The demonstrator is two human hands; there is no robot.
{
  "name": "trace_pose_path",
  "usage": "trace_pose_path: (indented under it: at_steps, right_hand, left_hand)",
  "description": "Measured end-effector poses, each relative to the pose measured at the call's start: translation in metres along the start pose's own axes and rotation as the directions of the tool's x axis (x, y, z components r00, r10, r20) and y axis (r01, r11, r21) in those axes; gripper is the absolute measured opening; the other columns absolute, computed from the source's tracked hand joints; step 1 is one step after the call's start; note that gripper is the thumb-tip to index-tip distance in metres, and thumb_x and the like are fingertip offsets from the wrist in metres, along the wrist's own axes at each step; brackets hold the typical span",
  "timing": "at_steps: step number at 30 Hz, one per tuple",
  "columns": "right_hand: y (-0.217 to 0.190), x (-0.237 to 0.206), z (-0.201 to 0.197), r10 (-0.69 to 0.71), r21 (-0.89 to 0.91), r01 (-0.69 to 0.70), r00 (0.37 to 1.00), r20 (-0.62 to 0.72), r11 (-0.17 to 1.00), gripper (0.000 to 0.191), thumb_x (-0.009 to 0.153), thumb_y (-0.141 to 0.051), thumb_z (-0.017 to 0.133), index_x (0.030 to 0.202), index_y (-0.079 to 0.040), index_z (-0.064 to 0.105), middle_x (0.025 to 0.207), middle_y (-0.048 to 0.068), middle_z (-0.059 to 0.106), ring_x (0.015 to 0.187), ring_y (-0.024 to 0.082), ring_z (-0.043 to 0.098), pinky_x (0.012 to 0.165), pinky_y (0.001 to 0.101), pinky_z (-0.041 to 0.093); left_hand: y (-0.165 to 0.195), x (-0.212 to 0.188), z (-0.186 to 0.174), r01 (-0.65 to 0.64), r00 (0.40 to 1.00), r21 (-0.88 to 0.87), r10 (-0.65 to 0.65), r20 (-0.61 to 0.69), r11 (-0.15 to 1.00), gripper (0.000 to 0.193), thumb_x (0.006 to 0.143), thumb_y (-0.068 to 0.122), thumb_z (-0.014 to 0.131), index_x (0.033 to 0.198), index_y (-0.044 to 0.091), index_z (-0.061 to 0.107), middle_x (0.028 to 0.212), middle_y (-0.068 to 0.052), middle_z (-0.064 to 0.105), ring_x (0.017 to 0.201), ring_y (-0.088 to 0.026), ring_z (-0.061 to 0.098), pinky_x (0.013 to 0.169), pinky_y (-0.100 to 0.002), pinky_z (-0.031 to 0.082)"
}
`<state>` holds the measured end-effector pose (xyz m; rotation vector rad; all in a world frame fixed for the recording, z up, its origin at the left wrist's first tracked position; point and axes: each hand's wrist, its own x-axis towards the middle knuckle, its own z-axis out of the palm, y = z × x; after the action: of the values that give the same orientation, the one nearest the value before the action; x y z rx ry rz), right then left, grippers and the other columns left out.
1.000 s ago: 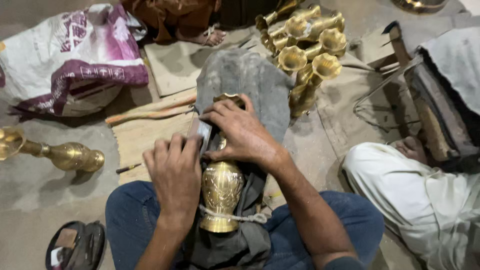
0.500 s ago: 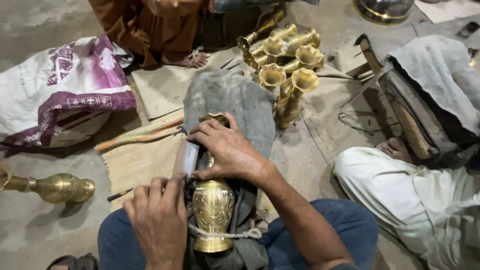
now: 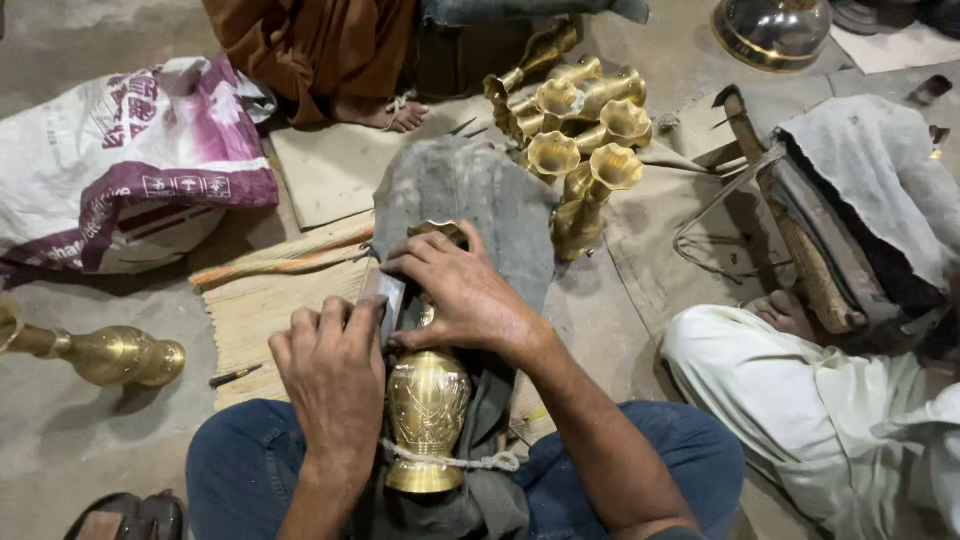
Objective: The person sits cross-legged on the floor with a brass vase secured by a rope on a cloth-covered lap board. They carve decorative patterns into the vase using a chisel held against the surface and strike the chisel with a wooden mallet, repositioning the vase and chisel to work different areas of the design.
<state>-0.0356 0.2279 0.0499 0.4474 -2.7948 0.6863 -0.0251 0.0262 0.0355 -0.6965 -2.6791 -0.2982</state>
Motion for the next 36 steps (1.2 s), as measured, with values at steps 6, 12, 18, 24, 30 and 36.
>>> trace_pose_path:
  at_steps: [6, 12, 18, 24, 30, 36]
  right_hand:
    - [-0.001, 0.002, 0.000, 0.044, -0.018, -0.044, 0.999, 0.026, 0.999, 0.084, 0.062, -0.053, 0.086, 0.130, -0.009, 0.063, 0.130, 0.008, 0.061, 0.136, 0.028, 0.049, 0.119, 0.0630, 0.014]
    - [-0.001, 0.002, -0.004, 0.001, -0.015, -0.001, 1.000, 0.018, 1.000, 0.083, 0.065, -0.054, 0.086, 0.131, -0.009, 0.063, 0.132, 0.008, 0.061, 0.136, 0.028, 0.049, 0.119, 0.0644, 0.016]
    - [0.000, 0.000, -0.002, 0.012, -0.010, -0.012, 0.999, 0.033, 1.000, 0.082, 0.067, -0.054, 0.085, 0.132, -0.009, 0.062, 0.133, 0.008, 0.061, 0.138, 0.029, 0.050, 0.121, 0.0634, 0.019]
    - [0.000, 0.003, 0.001, 0.039, -0.038, -0.038, 0.999, 0.033, 0.999, 0.086, 0.065, -0.055, 0.087, 0.132, -0.007, 0.062, 0.129, 0.012, 0.060, 0.135, 0.031, 0.047, 0.119, 0.0650, 0.014]
    - [0.000, 0.000, -0.001, -0.007, -0.014, 0.007, 1.000, 0.007, 1.000, 0.083, 0.067, -0.055, 0.083, 0.133, -0.009, 0.063, 0.134, 0.009, 0.062, 0.139, 0.029, 0.049, 0.122, 0.0617, 0.018]
    - [0.000, 0.002, 0.000, 0.032, -0.032, -0.031, 0.999, 0.025, 0.999, 0.085, 0.065, -0.056, 0.085, 0.131, -0.008, 0.062, 0.130, 0.010, 0.061, 0.136, 0.029, 0.048, 0.120, 0.0634, 0.015]
  left_hand:
    - [0.004, 0.003, -0.013, -0.002, 0.999, -0.030, 0.001, -0.053, 1.000, 0.027, 0.085, 0.020, 0.072, 0.112, 0.016, 0.075, 0.101, -0.007, 0.065, 0.097, -0.029, 0.056, 0.089, -0.048, 0.042]
    - [0.003, 0.005, -0.009, 0.000, 0.999, -0.057, -0.003, -0.054, 0.998, 0.027, 0.091, 0.023, 0.069, 0.117, 0.014, 0.075, 0.101, -0.007, 0.063, 0.098, -0.030, 0.056, 0.088, -0.047, 0.042]
    - [0.001, 0.001, -0.006, -0.005, 1.000, -0.002, 0.005, -0.027, 1.000, 0.025, 0.091, 0.024, 0.070, 0.114, 0.013, 0.074, 0.103, -0.006, 0.065, 0.099, -0.028, 0.056, 0.089, -0.046, 0.042]
    - [0.001, -0.001, -0.009, 0.006, 1.000, -0.040, -0.007, -0.018, 0.999, 0.025, 0.086, 0.022, 0.073, 0.109, 0.012, 0.076, 0.098, -0.006, 0.067, 0.096, -0.028, 0.057, 0.085, -0.047, 0.042]
    - [0.002, 0.003, -0.003, -0.034, 0.999, 0.010, 0.034, -0.031, 0.999, 0.022, 0.095, 0.023, 0.073, 0.113, 0.012, 0.075, 0.106, -0.005, 0.069, 0.099, -0.025, 0.058, 0.090, -0.044, 0.043]
    - [0.002, 0.003, -0.004, -0.017, 0.999, 0.004, 0.018, -0.033, 1.000, 0.033, 0.085, 0.021, 0.073, 0.117, 0.015, 0.075, 0.103, -0.006, 0.067, 0.099, -0.028, 0.056, 0.090, -0.046, 0.043]
